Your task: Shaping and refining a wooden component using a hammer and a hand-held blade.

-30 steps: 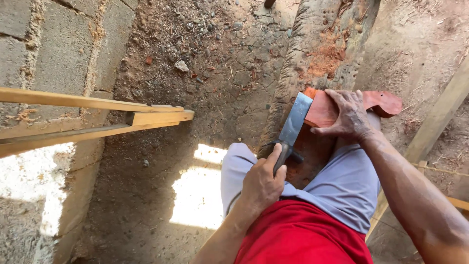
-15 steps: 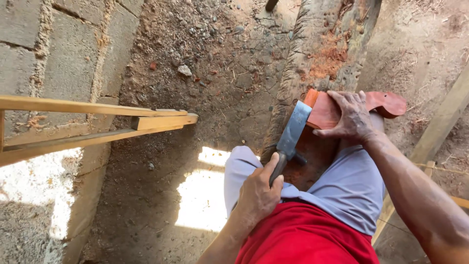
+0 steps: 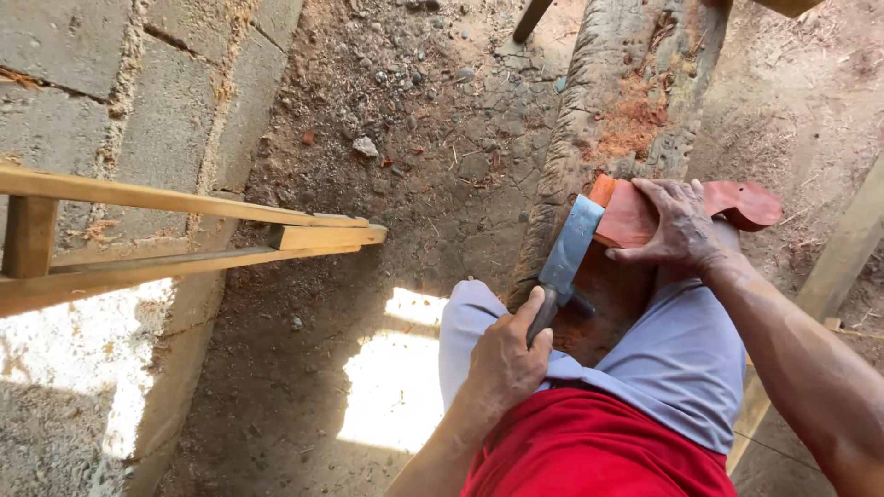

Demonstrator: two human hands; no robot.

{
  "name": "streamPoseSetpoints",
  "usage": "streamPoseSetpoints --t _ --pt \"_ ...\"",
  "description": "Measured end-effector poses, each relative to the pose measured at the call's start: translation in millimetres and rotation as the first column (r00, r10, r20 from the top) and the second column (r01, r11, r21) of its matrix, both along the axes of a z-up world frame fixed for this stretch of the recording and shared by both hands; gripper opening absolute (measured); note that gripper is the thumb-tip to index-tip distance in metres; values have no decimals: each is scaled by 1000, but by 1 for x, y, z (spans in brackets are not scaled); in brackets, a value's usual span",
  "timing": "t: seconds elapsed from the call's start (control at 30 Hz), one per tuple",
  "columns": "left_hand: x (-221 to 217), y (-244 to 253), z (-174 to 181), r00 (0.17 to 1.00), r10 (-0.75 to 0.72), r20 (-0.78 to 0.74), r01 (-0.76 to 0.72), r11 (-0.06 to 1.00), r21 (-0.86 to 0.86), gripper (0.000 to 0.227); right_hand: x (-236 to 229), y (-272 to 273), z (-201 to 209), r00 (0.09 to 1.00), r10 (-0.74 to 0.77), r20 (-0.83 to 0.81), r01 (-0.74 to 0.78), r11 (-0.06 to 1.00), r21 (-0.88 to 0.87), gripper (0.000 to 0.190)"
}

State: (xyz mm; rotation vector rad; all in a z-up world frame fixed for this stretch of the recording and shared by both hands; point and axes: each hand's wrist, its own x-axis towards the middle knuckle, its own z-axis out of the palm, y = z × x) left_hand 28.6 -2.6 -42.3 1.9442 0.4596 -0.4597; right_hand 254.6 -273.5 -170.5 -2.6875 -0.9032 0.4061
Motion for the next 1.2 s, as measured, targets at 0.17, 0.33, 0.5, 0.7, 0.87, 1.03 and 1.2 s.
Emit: streamPoseSetpoints --t 0.17,0.33,0.5,0.7,0.87,1.03,1.2 --pt "2 -3 -14 1000 2 26 -1 999 -32 60 4 -2 -7 1000 -7 12 7 1000 25 128" --pt "22 -22 -29 997 38 61 -38 999 -3 60 5 -1 -1 1000 -22 -19 22 1000 -2 125" --pt "18 -8 -24 995 -54 85 52 998 27 60 2 -8 -10 999 -23 -34 26 996 88 126" --pt "20 -10 -7 998 -46 -38 46 999 5 61 1 -2 -5 1000 -14 -4 14 1000 -15 127" --pt "19 -13 -26 998 -5 62 5 1000 -2 61 2 -9 -12 1000 -6 -7 7 999 49 126" --pt "20 -9 -29 1000 -18 14 18 1000 -7 61 0 -9 -14 1000 15 14 -16 998 55 128" --pt "14 -6 -30 995 -32 94 31 999 11 61 5 -3 -5 999 1 -40 -1 1000 -5 128"
